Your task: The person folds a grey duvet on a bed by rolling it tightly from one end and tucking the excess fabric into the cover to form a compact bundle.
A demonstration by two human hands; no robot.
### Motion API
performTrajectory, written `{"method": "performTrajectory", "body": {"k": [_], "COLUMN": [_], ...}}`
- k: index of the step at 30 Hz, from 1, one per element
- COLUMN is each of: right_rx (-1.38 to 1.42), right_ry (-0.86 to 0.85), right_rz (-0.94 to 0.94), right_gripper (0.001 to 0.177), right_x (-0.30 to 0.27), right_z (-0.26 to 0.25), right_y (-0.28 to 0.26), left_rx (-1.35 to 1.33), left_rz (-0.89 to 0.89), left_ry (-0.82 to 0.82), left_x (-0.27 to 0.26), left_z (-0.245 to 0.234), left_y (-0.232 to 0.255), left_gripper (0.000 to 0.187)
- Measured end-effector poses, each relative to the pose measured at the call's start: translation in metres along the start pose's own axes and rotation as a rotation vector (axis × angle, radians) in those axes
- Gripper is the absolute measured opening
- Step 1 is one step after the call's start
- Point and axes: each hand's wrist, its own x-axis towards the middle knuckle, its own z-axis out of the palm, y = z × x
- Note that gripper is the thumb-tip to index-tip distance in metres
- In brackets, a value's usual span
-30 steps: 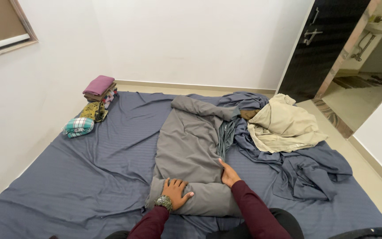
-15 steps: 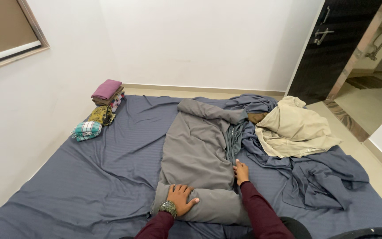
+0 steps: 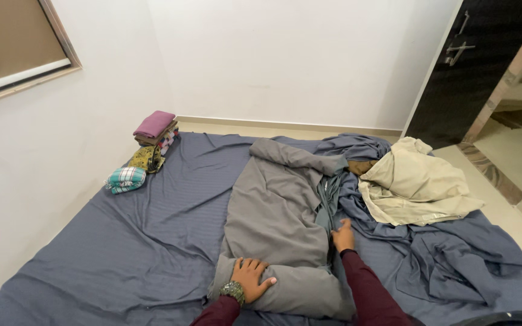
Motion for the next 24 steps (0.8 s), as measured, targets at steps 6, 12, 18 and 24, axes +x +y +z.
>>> {"method": "performTrajectory", "body": {"k": [6, 12, 18, 24], "right_rx": [0.107, -0.101, -0.364, 0.448], "right_ry": [-0.148, -0.258, -0.475, -0.486], "right_rz": [-0.025, -0.159, -0.068, 0.237], "right_gripper": [0.042, 0.040, 0.059, 0.046], "right_x": [-0.039, -0.027, -0.010, -0.026], "right_z": [0.012, 0.035, 0.052, 0.043], "right_y": [-0.035, -0.040, -0.052, -0.027], "left_rx": [-0.024, -0.018, -0.020, -0.012], "left_rz": [-0.002, -0.007, -0.011, -0.010], "left_ry": [-0.016, -0.034, -0.024, -0.028], "left_x": [-0.007, -0.008, -0.008, -0.008], "left_z": [0.000, 0.000, -0.001, -0.001], "left_y": [0.001, 0.006, 0.007, 0.007], "left_gripper": [0.071, 0.071, 0.071, 0.071]}}
